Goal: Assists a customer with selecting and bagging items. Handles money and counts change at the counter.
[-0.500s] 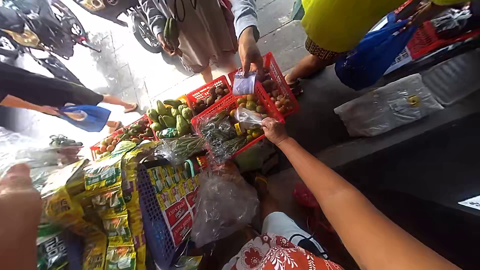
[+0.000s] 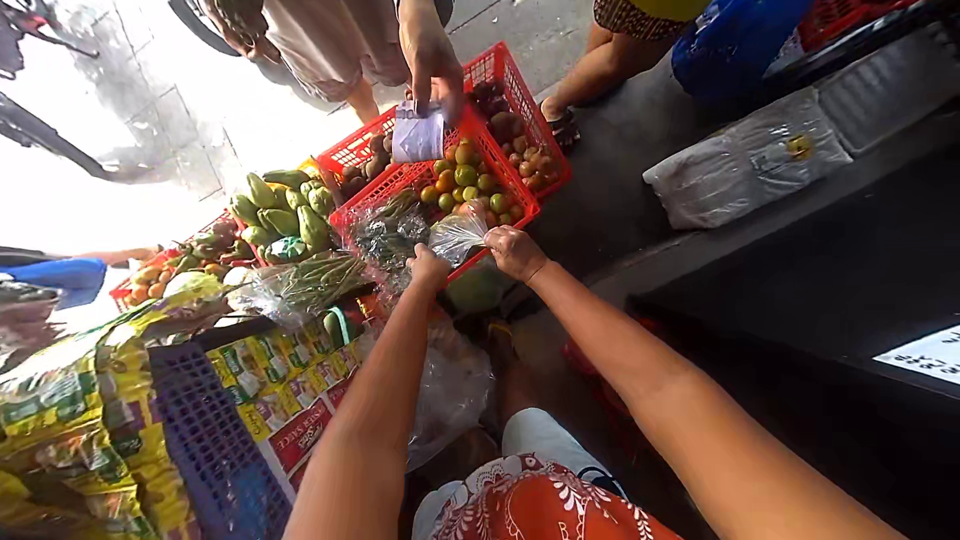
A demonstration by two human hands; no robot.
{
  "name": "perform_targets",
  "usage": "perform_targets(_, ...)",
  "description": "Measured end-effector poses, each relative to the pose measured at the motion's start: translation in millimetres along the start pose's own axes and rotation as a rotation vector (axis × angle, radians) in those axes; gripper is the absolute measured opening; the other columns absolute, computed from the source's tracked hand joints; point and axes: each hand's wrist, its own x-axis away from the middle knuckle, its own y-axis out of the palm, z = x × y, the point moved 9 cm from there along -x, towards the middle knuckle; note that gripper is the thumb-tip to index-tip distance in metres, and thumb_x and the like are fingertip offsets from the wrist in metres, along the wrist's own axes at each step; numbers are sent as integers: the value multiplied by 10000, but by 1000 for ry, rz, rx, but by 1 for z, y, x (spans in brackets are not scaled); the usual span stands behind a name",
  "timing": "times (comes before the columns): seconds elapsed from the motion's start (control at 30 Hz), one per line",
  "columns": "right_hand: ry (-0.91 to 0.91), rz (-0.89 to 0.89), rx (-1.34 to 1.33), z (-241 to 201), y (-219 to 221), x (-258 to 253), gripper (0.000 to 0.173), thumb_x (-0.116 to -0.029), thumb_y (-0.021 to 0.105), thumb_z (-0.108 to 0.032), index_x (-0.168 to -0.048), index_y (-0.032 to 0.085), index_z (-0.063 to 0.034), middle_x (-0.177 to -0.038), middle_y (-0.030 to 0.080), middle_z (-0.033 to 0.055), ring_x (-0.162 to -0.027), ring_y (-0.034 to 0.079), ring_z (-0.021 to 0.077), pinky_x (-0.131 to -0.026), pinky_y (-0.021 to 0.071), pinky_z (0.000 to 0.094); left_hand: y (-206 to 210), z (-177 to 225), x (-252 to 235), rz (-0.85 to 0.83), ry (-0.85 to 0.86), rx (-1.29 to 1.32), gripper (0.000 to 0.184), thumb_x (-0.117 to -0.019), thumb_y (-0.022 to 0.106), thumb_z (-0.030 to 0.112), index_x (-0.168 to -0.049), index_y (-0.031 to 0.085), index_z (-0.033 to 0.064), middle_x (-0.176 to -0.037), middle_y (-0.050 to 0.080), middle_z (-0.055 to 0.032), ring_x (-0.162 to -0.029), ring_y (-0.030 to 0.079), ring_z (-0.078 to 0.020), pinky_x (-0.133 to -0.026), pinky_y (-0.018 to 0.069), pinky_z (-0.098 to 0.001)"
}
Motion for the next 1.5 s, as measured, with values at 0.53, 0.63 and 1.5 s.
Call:
perform_targets(0.53, -3, 89, 13, 10, -20, -1, 160, -920, 572, 79, -953, 726, 51, -1049, 743, 199, -1039, 721, 348, -954, 574, 450, 15, 4, -26, 203, 181, 189, 268, -880, 634, 21, -1124, 736, 62, -1272, 629, -227, -1236, 570, -375, -1024, 460, -561)
perform_targets(0.63, -3, 47, 32, 6, -25, -4, 152, -911, 578, 89, -936, 723, 51, -1027, 737, 203, -1026, 721, 350, -942, 578, 464, 13, 2, -34, 144, 226, 279, 480, -822, 689, -23, -1298, 656, 21, -1454, 509, -211, -1343, 497, -346, -1083, 450, -531)
perform_targets(1.5, 287, -570, 279, -55, 2, -73, 408, -1037, 514, -143, -1438, 581, -98, -1337, 650, 230, -1232, 626, 440, -1017, 492, 636, -53, 71, 38, 245, 535, 385, 790, -749, 731, -71, -1489, 456, -42, -1614, 311, -241, -1442, 412, -358, -1135, 443, -451)
